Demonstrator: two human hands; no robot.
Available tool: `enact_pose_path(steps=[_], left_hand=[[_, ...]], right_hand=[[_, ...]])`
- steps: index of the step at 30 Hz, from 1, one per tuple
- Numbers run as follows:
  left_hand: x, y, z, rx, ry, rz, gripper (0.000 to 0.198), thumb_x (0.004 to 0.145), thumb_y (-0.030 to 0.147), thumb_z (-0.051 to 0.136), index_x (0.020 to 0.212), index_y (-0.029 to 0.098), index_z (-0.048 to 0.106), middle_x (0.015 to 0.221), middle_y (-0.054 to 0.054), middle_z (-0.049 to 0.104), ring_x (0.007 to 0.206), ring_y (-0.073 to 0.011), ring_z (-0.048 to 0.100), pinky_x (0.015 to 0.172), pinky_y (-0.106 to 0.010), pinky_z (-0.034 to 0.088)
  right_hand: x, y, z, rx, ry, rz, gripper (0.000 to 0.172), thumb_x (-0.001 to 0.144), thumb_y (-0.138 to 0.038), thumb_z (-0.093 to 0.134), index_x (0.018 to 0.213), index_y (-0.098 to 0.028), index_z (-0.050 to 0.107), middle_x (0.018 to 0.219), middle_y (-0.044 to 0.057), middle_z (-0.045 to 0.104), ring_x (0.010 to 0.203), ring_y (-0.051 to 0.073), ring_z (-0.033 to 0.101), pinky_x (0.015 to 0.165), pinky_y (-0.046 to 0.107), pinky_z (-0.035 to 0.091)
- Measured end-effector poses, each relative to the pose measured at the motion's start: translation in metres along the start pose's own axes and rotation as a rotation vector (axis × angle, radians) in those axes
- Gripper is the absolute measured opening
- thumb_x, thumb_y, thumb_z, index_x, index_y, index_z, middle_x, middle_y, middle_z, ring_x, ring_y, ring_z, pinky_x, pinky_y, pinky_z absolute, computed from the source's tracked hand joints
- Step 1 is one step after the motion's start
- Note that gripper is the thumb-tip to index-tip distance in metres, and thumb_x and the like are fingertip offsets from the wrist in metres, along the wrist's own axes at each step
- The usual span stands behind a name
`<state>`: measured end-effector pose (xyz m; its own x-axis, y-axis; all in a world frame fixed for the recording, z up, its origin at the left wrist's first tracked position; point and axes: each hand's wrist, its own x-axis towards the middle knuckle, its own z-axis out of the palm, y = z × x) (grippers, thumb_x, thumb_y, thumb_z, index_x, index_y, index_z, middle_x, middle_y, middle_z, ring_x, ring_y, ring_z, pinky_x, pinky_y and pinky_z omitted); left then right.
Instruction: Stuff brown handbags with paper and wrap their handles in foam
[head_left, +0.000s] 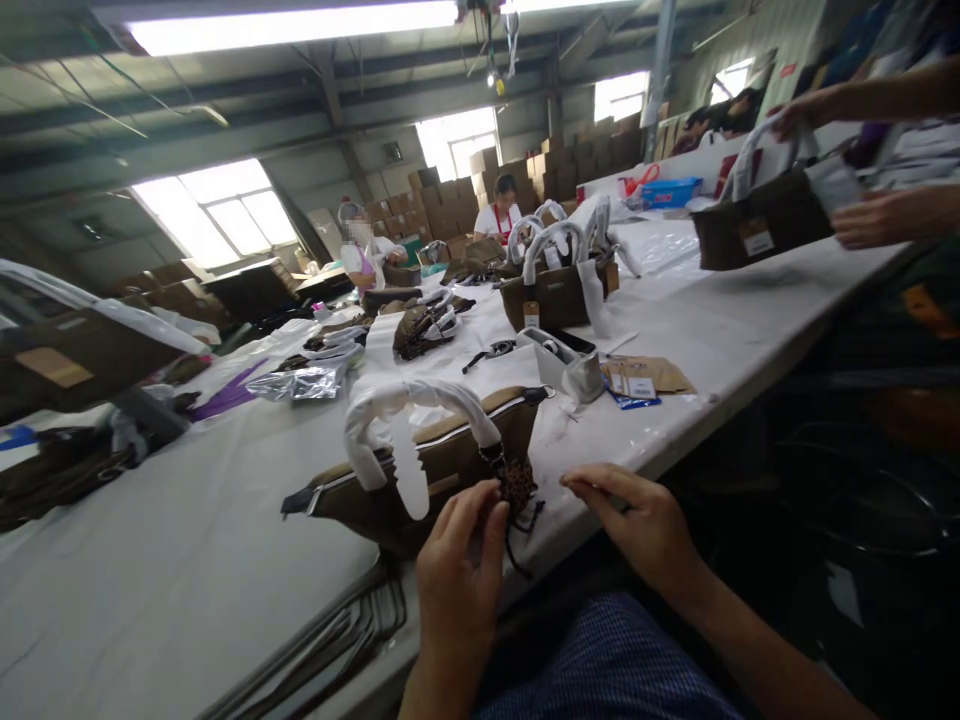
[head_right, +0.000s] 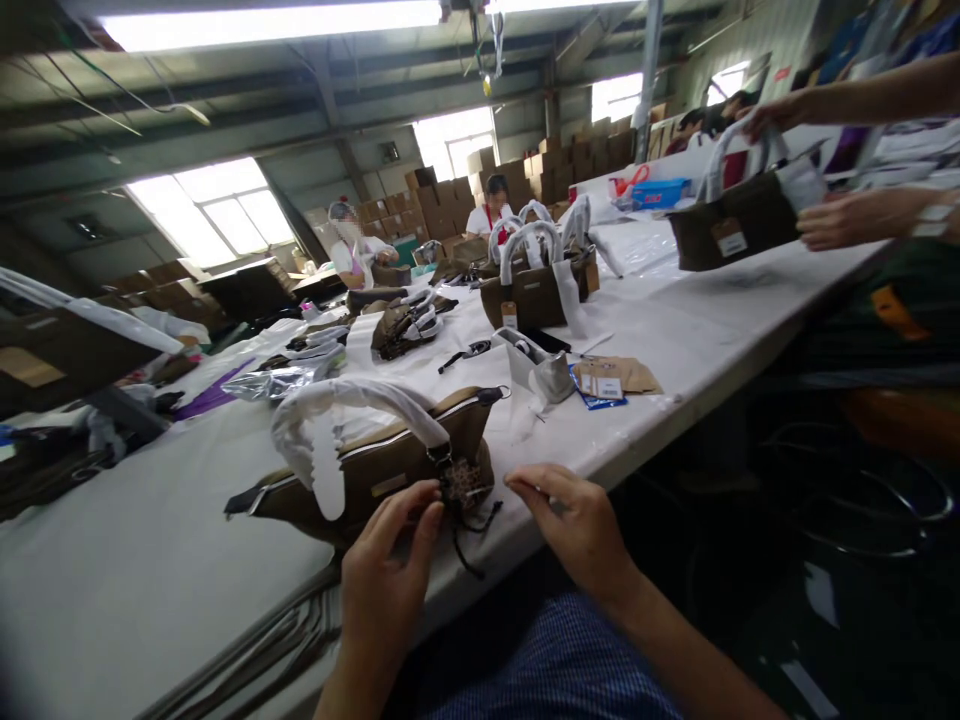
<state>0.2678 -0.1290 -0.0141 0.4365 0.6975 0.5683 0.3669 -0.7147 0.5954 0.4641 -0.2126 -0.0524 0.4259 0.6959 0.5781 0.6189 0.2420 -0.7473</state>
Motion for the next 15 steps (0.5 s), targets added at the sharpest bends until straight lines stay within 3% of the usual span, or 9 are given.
enact_pose_path(steps=[3,8,15], left_hand=[[0.008,-0.007,-0.002,0.114,0.117,0.015,0.021,0.095,0.023,0.060,0.115,0.022,0.067,0.110,-0.005,0.074,0.098,-0.0191,0.072,0.088,-0.028,0.056],[0.018,-0.012,0.003,0.196,0.103,0.027,0.020,0.095,0.018,0.059,0.113,0.020,0.067,0.108,-0.005,0.074,0.097,-0.0191,0.073,0.084,-0.027,0.057],[0.023,-0.011,0.008,0.221,0.083,0.020,0.019,0.094,0.018,0.059,0.112,0.021,0.067,0.101,-0.004,0.071,0.089,-0.0179,0.072,0.076,-0.025,0.057]], right_hand=[[0.017,0.010,0.004,-0.051,0.065,-0.051,0.013,0.093,-0.024,0.068,0.102,-0.026,0.076,0.103,0.000,0.074,0.097,0.015,0.069,0.091,0.025,0.054],[0.033,0.013,0.014,-0.140,0.088,-0.148,0.014,0.092,-0.020,0.067,0.103,-0.023,0.076,0.101,0.003,0.074,0.096,0.017,0.067,0.090,0.029,0.054],[0.034,0.010,0.022,-0.208,0.061,-0.149,0.014,0.093,-0.020,0.065,0.102,-0.021,0.076,0.101,0.003,0.074,0.095,0.018,0.068,0.089,0.031,0.055]])
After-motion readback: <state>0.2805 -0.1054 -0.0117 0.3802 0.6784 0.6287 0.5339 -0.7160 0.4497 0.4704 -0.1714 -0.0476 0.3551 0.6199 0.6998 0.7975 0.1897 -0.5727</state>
